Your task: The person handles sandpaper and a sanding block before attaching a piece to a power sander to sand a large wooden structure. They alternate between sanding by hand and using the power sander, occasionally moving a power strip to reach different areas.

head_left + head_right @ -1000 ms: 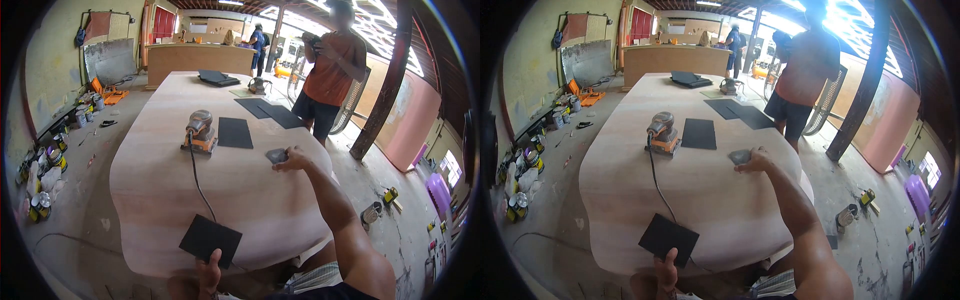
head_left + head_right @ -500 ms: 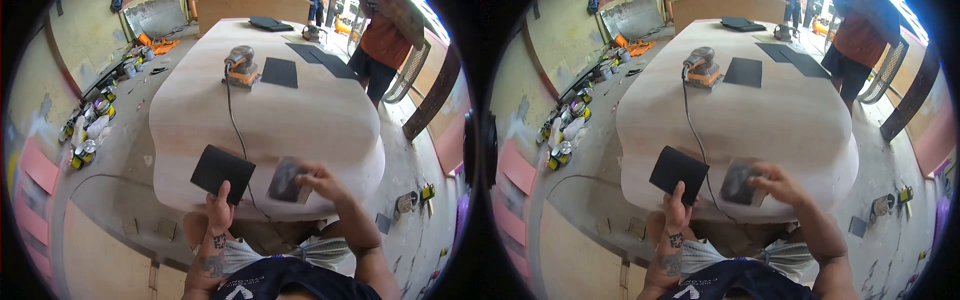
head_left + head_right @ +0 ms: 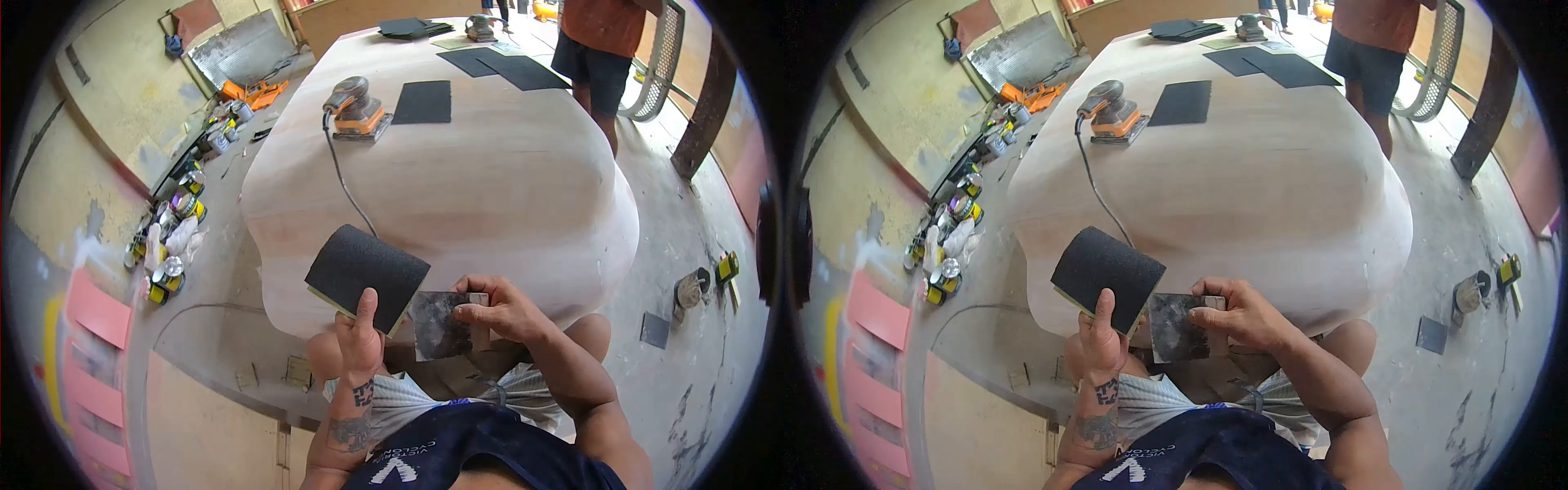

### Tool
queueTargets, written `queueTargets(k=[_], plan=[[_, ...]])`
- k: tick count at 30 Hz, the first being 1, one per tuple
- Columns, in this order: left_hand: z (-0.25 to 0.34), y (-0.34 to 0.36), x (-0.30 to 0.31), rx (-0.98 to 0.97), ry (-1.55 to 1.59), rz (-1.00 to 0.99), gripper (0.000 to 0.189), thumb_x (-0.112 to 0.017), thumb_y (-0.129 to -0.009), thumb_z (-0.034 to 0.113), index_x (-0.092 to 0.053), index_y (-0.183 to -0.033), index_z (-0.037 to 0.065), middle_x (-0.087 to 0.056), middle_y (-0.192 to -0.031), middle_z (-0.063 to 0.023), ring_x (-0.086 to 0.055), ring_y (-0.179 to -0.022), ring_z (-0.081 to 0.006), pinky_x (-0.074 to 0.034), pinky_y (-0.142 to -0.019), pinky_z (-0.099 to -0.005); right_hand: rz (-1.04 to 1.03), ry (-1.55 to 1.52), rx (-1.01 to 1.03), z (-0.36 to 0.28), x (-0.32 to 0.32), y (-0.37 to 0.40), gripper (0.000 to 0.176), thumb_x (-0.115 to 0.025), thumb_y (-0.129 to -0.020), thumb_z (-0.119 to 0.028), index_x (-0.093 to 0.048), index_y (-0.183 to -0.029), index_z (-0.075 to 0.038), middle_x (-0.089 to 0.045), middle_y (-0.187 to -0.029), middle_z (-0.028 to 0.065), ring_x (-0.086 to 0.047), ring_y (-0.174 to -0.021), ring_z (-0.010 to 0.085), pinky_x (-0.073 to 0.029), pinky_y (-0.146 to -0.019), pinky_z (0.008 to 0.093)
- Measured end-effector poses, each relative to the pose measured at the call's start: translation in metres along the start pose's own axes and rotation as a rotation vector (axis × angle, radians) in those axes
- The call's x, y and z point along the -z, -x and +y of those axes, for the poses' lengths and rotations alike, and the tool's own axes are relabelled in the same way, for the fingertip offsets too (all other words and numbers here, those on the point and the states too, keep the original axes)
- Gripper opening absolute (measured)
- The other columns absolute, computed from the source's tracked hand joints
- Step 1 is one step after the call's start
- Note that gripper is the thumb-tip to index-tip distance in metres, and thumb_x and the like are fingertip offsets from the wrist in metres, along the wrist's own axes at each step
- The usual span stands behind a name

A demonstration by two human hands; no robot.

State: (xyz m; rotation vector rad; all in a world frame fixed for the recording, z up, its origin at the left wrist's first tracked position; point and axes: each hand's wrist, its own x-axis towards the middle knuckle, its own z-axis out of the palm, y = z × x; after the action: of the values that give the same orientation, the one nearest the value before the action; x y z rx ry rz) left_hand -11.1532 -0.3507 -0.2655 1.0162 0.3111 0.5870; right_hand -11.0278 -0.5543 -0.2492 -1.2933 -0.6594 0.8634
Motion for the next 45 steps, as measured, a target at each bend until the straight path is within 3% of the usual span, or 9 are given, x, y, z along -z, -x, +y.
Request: queueTargets(k=[6,12,18,21,27,33,39,42,45], plan=[[-0.005,0.02,-0.015,-0.046,-0.088,-0.112,0.022,-0.063,-0.097,0.012,-0.064,-0.115,-0.002,-0.067,-0.112,-0.0088,-0.065,-0.101,-0.018,-0.054,-0.089,-0.0311,0.184,-0.184,-0.013,-0.005,-0.002,0.008,0.014,-0.071,-0.095,-0.018,-0.065,-0.097,-0.005,-0.065,-0.086,-0.0015,-0.059,-0.079,0.0068,-0.049,-0.072,0.0252],[-0.019,0.027,-0.02,-0.031,-0.041,-0.086,0.024,-0.063,-0.1,0.022,-0.065,-0.112,0.001,-0.067,-0.108,-0.0056,-0.064,-0.096,-0.016,-0.053,-0.083,-0.0286,0.273,-0.25,0.073,0.0,-0.006,0.01,0.015,-0.069,-0.096,-0.02,-0.064,-0.095,-0.006,-0.063,-0.083,-0.0027,-0.058,-0.075,0.0056,-0.047,-0.068,0.0248],[-0.018,0.03,-0.023,-0.203,-0.368,-0.093,0.03,-0.059,-0.102,0.028,-0.065,-0.11,0.0,-0.067,-0.103,-0.0045,-0.061,-0.092,-0.0146,-0.049,-0.076,-0.027,0.33,-0.287,0.18,0.01,-0.005,0.006,0.017,-0.063,-0.101,-0.023,-0.059,-0.093,-0.008,-0.059,-0.081,-0.0048,-0.053,-0.073,0.0042,-0.044,-0.066,0.023],[-0.024,0.03,-0.01,-0.21,-0.422,-0.185,0.034,-0.058,-0.102,0.025,-0.056,-0.127,0.002,-0.063,-0.118,-0.0071,-0.063,-0.105,-0.0172,-0.053,-0.093,-0.0311,0.372,-0.216,0.226,0.007,0.001,0.008,0.021,-0.059,-0.103,-0.026,-0.057,-0.093,-0.008,-0.056,-0.079,-0.0056,-0.05,-0.073,0.0034,-0.042,-0.065,0.0223],[-0.024,0.037,-0.021,-0.181,-0.347,-0.153,0.027,-0.061,-0.101,0.022,-0.065,-0.116,-0.001,-0.066,-0.109,-0.0064,-0.061,-0.098,-0.0171,-0.049,-0.087,-0.0292,0.337,0.032,0.249,-0.005,0.001,0.009,0.029,-0.055,-0.105,-0.032,-0.055,-0.092,-0.006,-0.05,-0.076,-0.006,-0.045,-0.072,0.0032,-0.039,-0.063,0.0221],[-0.021,0.038,-0.02,-0.121,-0.343,-0.192,0.028,-0.062,-0.101,0.022,-0.065,-0.116,-0.001,-0.067,-0.112,-0.0072,-0.062,-0.101,-0.0177,-0.049,-0.088,-0.0299,0.453,-0.052,0.229,-0.01,0.003,0.007,0.03,-0.054,-0.105,-0.032,-0.053,-0.089,-0.007,-0.043,-0.077,-0.0064,-0.038,-0.072,0.0039,-0.034,-0.059,0.0242],[-0.014,0.039,-0.025,-0.117,-0.461,-0.28,0.029,-0.061,-0.101,0.022,-0.064,-0.118,-0.001,-0.068,-0.113,-0.0075,-0.063,-0.099,-0.0167,-0.051,-0.087,-0.0302,0.342,-0.001,0.231,-0.012,0.001,0.006,0.032,-0.053,-0.105,-0.034,-0.052,-0.087,-0.008,-0.042,-0.073,-0.007,-0.038,-0.07,0.0042,-0.034,-0.059,0.0243],[-0.011,0.04,-0.024,-0.009,-0.195,-0.262,0.032,-0.058,-0.103,0.024,-0.063,-0.12,-0.002,-0.067,-0.114,-0.0082,-0.064,-0.1,-0.0174,-0.051,-0.087,-0.0297,0.076,0.113,0.174,-0.019,0.018,0.015,0.03,-0.053,-0.105,-0.027,-0.051,-0.084,-0.006,-0.042,-0.074,-0.0072,-0.038,-0.071,0.0066,-0.034,-0.062,0.0258],[-0.005,0.041,-0.022,0.161,-0.017,-0.275,0.035,-0.054,-0.105,0.027,-0.061,-0.123,-0.003,-0.066,-0.116,-0.0085,-0.064,-0.102,-0.0171,-0.051,-0.088,-0.0295,0.069,0.264,0.209,-0.022,0.021,0.019,0.031,-0.053,-0.105,-0.026,-0.051,-0.081,-0.005,-0.045,-0.073,-0.0058,-0.041,-0.071,0.0062,-0.036,-0.062,0.026]])
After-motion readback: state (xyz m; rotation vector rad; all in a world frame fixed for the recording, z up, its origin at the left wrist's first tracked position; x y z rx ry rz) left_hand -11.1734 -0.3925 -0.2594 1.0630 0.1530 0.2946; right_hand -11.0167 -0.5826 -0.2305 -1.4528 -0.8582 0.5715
